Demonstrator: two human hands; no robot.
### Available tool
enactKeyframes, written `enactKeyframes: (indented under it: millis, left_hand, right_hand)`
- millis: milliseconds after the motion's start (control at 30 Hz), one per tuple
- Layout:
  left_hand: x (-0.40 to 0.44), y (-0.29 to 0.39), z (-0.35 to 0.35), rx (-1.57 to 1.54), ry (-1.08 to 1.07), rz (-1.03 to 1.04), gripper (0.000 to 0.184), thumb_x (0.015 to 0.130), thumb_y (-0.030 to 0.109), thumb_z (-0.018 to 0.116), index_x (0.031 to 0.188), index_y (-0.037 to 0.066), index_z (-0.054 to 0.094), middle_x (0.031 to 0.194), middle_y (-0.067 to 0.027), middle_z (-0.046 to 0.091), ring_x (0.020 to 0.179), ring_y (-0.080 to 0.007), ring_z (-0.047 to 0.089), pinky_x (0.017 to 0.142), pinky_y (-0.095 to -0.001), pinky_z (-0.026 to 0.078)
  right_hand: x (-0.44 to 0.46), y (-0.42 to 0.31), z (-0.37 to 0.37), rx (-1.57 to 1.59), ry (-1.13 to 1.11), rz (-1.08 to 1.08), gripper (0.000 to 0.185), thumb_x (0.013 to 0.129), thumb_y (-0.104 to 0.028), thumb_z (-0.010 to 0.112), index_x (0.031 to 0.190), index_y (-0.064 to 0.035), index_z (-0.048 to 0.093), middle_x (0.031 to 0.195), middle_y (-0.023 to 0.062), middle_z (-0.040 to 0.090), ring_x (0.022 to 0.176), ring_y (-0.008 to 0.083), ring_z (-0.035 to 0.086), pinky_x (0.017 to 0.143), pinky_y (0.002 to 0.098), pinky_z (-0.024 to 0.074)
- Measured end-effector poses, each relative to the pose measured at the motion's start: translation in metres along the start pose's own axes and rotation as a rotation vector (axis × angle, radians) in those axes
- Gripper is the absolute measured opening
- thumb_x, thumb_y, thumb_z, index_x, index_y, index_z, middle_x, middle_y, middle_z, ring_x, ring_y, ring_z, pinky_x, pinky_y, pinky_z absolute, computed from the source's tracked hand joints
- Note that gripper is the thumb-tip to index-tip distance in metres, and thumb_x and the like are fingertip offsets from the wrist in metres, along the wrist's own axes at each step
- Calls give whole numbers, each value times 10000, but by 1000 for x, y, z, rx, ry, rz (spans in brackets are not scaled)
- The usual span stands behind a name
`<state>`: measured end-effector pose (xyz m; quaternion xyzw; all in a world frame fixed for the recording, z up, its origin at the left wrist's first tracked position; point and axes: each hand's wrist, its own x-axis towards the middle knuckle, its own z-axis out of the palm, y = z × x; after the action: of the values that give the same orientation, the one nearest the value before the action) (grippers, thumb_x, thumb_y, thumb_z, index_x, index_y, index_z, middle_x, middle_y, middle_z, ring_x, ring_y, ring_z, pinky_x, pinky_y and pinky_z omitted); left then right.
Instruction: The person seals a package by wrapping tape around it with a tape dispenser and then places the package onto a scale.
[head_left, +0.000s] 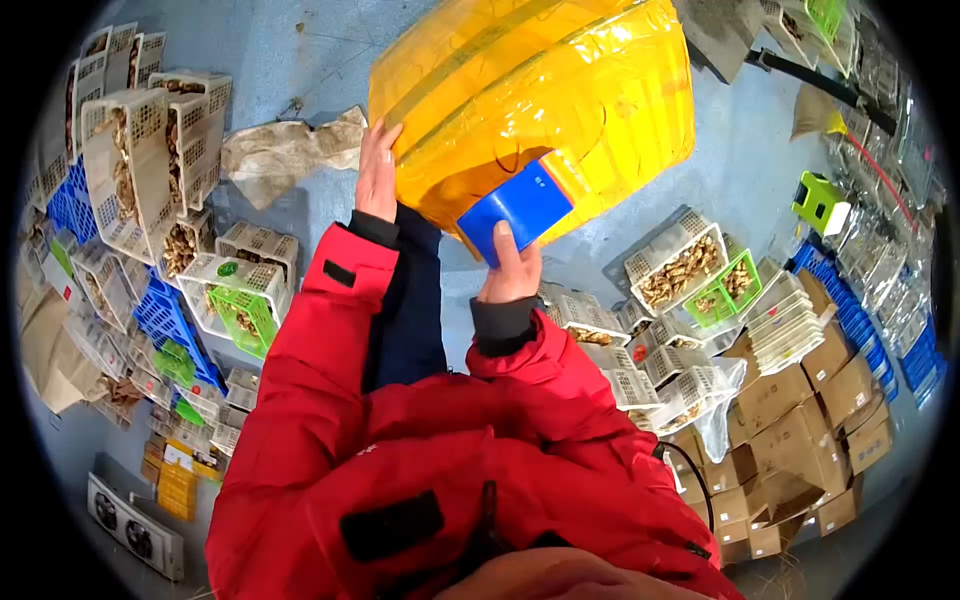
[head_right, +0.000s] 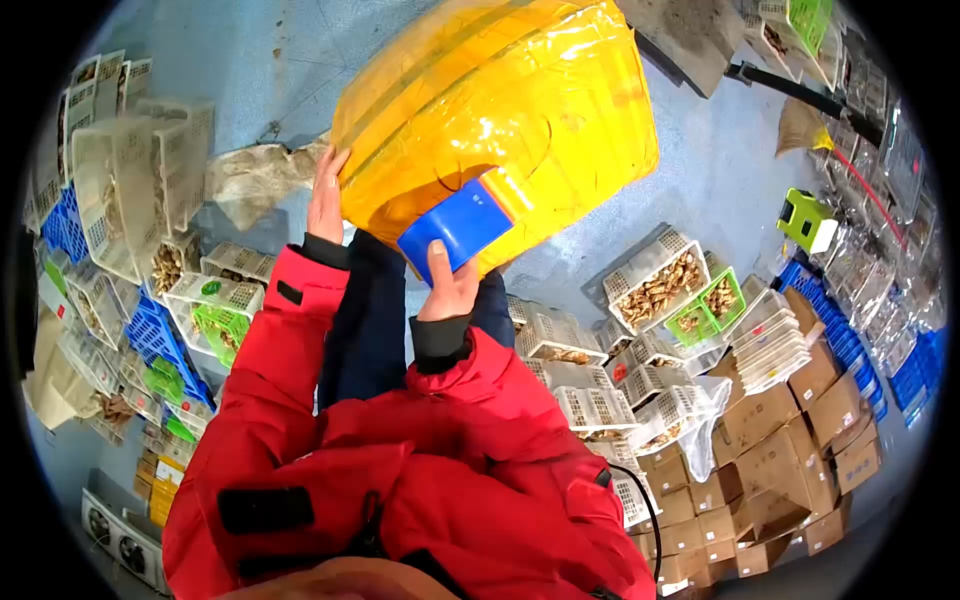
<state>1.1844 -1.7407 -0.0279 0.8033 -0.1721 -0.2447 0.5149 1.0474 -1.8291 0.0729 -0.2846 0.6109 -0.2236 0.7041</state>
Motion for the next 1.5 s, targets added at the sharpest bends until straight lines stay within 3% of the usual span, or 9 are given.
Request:
enactKeyframes:
  millis: [100, 133, 300, 333, 800, 1000, 1033, 1233, 1500]
  left_hand:
    - [21, -16, -13, -56, -3, -42, 409, 951, 327, 324, 1188, 62, 525, 1329, -153, 388, 1281, -287, 283, 1056, -356, 187]
    - [25, -9, -17, -53, 16, -56, 417, 951, 336, 316, 1184, 60, 525, 1327, -158, 387, 1283, -292, 278, 1057, -358, 184]
    - [42, -23, -17, -169, 79, -92, 429, 944, 343, 298, 1181, 65, 522, 1336, -166, 368, 1285, -302, 262, 1065, -363, 155]
    - [43, -25, -16, -211, 108, -104, 399, 934, 308, 323, 1185, 71, 524, 1343, -156, 364, 1284, -301, 261, 1066, -368, 153]
    - [84, 40, 8, -127, 335, -6, 363, 904, 193, 292, 974, 45, 616, 1057, -131, 570, 1061, -271, 466, 1001, -384, 276]
    - [120, 105, 56, -75, 332, 25, 231, 849, 200, 439, 864, 86, 639, 881, -78, 590, 980, -287, 467, 964, -410, 285]
    - [130, 123, 60, 72, 212, 69, 316, 895, 188, 327, 932, 48, 608, 949, -96, 593, 998, -266, 473, 983, -398, 275]
    - [188, 180, 145, -33, 247, 85, 77, 750, 194, 598, 726, 124, 619, 762, -37, 538, 867, -257, 478, 818, -387, 313]
    - [295, 229, 180, 208, 118, 427, 193, 765, 235, 623, 716, 48, 621, 677, -77, 545, 699, -261, 487, 704, -354, 342]
  right_hand:
    - [18, -27, 2, -34, 23, -140, 321, 862, -135, 538, 1131, 34, 493, 1028, 99, 558, 902, 178, 527, 837, 305, 412]
    - [51, -32, -45, -713, 15, -577, 329, 867, -134, 533, 1142, 39, 484, 1035, 110, 556, 905, 183, 528, 838, 309, 414]
    - [169, -110, -73, -457, 345, -935, 448, 845, -183, 575, 1181, 80, 440, 1061, 183, 562, 916, 241, 540, 847, 349, 418]
    - [182, -125, -78, -798, 520, -925, 415, 840, -195, 578, 1131, 84, 478, 1016, 200, 583, 873, 253, 555, 818, 355, 434]
    - [285, -153, -99, -1283, 625, -719, 395, 819, -271, 602, 1028, 44, 488, 910, 217, 599, 802, 356, 580, 721, 399, 455]
    - [351, -168, -176, -960, 447, -700, 347, 816, -227, 606, 1003, 39, 485, 905, 200, 608, 737, 339, 583, 683, 393, 469]
    - [367, -166, -195, -901, 487, -685, 349, 811, -209, 617, 1009, 47, 486, 901, 196, 610, 727, 320, 585, 674, 383, 472]
    - [393, -176, -233, -489, 422, -370, 439, 822, -121, 613, 1175, 29, 399, 1076, 183, 534, 873, 306, 571, 669, 424, 533]
    - [378, -155, -249, -490, 459, -293, 517, 769, -206, 661, 1171, 2, 412, 1024, 148, 556, 855, 283, 577, 616, 378, 533]
